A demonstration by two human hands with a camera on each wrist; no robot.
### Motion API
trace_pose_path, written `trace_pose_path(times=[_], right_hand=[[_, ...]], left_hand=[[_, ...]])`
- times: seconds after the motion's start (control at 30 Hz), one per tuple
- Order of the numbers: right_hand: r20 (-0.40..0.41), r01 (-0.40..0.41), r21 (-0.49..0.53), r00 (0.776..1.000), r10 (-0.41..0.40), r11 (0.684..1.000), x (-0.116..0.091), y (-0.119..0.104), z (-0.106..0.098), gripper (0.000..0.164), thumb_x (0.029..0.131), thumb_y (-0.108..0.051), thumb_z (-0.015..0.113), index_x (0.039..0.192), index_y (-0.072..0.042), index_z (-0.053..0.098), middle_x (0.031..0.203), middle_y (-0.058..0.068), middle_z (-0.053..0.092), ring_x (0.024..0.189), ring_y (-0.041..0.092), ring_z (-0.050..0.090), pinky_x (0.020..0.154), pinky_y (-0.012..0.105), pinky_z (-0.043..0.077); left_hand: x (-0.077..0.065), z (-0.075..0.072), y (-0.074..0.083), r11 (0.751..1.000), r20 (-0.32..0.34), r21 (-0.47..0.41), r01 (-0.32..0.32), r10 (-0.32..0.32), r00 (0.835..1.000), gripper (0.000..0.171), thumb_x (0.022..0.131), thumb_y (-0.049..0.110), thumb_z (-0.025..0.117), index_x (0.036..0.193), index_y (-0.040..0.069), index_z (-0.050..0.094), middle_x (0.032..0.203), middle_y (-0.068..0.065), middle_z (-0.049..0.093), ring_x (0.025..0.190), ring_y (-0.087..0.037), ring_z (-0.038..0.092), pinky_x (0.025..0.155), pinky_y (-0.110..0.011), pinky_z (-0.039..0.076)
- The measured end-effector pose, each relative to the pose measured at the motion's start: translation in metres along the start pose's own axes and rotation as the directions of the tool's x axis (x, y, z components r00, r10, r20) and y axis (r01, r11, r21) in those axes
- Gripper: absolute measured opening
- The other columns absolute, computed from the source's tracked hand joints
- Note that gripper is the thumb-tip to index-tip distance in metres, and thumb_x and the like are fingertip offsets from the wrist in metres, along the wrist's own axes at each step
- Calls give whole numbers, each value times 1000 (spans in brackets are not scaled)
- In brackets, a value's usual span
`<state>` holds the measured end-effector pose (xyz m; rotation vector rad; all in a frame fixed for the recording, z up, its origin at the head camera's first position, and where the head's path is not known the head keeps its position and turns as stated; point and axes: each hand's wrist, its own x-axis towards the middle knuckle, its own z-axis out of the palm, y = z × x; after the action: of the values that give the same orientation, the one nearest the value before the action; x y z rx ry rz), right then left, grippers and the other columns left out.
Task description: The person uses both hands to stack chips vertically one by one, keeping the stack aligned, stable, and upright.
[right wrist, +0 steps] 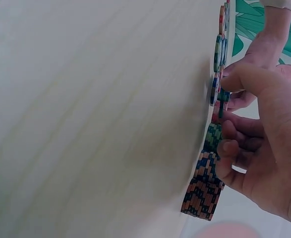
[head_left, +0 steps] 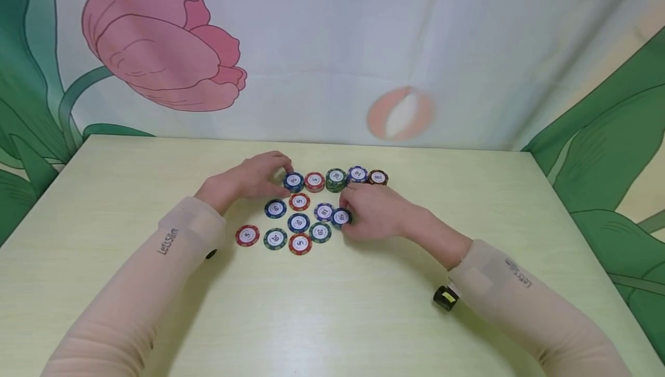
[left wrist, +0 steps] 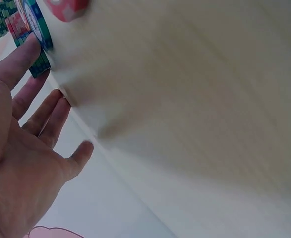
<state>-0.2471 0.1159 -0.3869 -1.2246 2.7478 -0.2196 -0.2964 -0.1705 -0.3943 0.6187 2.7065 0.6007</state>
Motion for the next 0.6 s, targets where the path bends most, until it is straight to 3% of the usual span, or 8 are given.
trace_pose_path(times=[0.2, 0.33, 0.6], right_hand=[[-79, 5, -18, 997, -6, 1000, 6, -2, -1, 37, 84, -35, 74, 110, -9, 68, 99, -2, 59, 84, 15, 56, 71, 33, 50], [-156, 35, -21, 987, -38, 999, 10, -3, -1, 37, 83, -35, 75, 109, -9, 68, 107, 2, 58, 95, 18, 54, 78, 34, 50], [-245, 47, -62, 967, -61, 997, 21, -8, -4, 29, 83, -38, 73, 96, -13, 66, 121, 4, 59, 109, 22, 50, 88, 42, 43]], left_hand=[[-2, 0, 3, 1000, -15, -23, 16, -16, 1000, 47, 94, 23, 78, 132, 5, 59, 145, -15, 52, 133, -35, 45, 116, -53, 30], [-2, 1, 4, 999, -24, -47, 27, -28, 999, 47, 93, 21, 79, 132, 3, 59, 143, -16, 53, 130, -34, 47, 116, -52, 31], [-3, 2, 3, 997, -32, -64, 34, -36, 999, 48, 93, 21, 79, 132, 4, 59, 146, -17, 51, 133, -35, 45, 117, -53, 30]])
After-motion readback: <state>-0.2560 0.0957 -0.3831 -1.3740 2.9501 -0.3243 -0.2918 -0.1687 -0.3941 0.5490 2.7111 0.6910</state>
